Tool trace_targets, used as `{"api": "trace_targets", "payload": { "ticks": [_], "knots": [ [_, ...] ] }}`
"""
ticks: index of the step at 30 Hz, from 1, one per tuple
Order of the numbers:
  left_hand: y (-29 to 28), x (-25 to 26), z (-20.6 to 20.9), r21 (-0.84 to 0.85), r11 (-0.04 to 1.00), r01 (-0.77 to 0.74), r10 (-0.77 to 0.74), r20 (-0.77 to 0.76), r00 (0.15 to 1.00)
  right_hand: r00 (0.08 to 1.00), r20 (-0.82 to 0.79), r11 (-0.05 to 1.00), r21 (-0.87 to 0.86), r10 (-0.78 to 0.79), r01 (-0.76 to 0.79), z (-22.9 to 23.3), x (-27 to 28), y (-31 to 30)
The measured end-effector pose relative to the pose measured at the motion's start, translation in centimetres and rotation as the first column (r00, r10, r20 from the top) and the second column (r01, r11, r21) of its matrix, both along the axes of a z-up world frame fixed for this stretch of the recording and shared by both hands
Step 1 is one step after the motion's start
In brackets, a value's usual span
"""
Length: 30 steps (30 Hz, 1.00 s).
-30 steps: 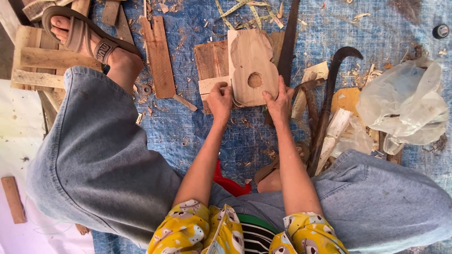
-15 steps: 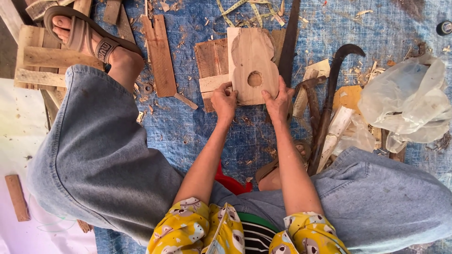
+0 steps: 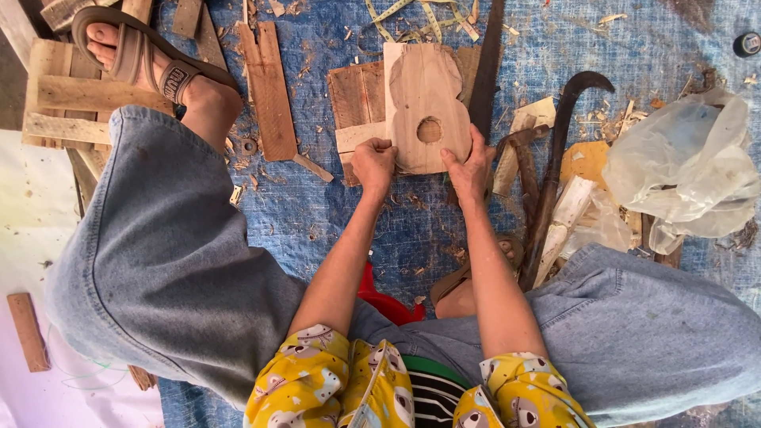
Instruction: Shaping and refining a wooden instrument component using hand tools like a saw and a curved blade.
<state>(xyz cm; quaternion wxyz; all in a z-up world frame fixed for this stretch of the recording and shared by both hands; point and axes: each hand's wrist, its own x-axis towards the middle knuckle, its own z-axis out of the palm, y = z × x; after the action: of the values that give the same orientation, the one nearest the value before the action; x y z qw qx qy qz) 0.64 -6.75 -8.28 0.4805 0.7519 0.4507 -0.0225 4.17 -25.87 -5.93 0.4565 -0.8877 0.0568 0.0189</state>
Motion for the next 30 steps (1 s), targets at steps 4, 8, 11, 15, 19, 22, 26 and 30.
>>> {"api": "trace_targets", "payload": {
  "ticks": [4, 8, 11, 15, 19, 22, 26, 30],
  "knots": [
    [0.1, 0.4, -0.5, 0.01, 1.0, -0.005, 0.005, -0.017, 1.0, 1.0, -0.003, 1.0, 0.007, -0.004, 0.004, -0.2, 0.2, 0.0],
    [0.1, 0.6, -1.4, 0.036, 0.999, 0.006, -0.004, -0.06, 0.998, 1.0, -0.007, 1.0, -0.004, -0.012, 0.012, -0.5, 0.4, 0.0],
    [0.5, 0.5, -0.9, 0.011, 1.0, 0.02, -0.019, -0.077, 0.997, 1.0, -0.016, 1.0, -0.017, -0.016, 0.016, 0.0, 0.1, 0.1],
    [1.1, 0.7, -1.0, -0.02, 0.999, 0.037, -0.038, -0.076, 0.996, 1.0, -0.013, 1.0, -0.007, -0.016, 0.016, 0.3, 0.0, 0.2],
    [1.5, 0.9, -1.0, -0.016, 0.998, 0.062, -0.063, -0.088, 0.994, 1.0, -0.013, 1.0, 0.006, -0.02, 0.02, 0.5, 0.0, 0.2],
    [1.5, 0.7, -0.2, -0.025, 0.998, 0.065, -0.066, -0.069, 0.995, 1.0, -0.019, 1.0, 0.0, -0.022, 0.022, 1.2, -0.1, 0.3],
    [1.5, 0.5, 0.7, -0.045, 0.995, 0.086, -0.089, -0.078, 0.993, 0.997, -0.076, 0.999, 0.033, -0.001, 0.003, 2.7, -0.6, 0.8],
    [1.7, 0.4, 0.8, -0.034, 0.994, 0.105, -0.107, -0.065, 0.992, 0.988, -0.15, 0.998, -0.051, 0.031, -0.038, 4.1, -0.3, 0.6]
  ]
}}
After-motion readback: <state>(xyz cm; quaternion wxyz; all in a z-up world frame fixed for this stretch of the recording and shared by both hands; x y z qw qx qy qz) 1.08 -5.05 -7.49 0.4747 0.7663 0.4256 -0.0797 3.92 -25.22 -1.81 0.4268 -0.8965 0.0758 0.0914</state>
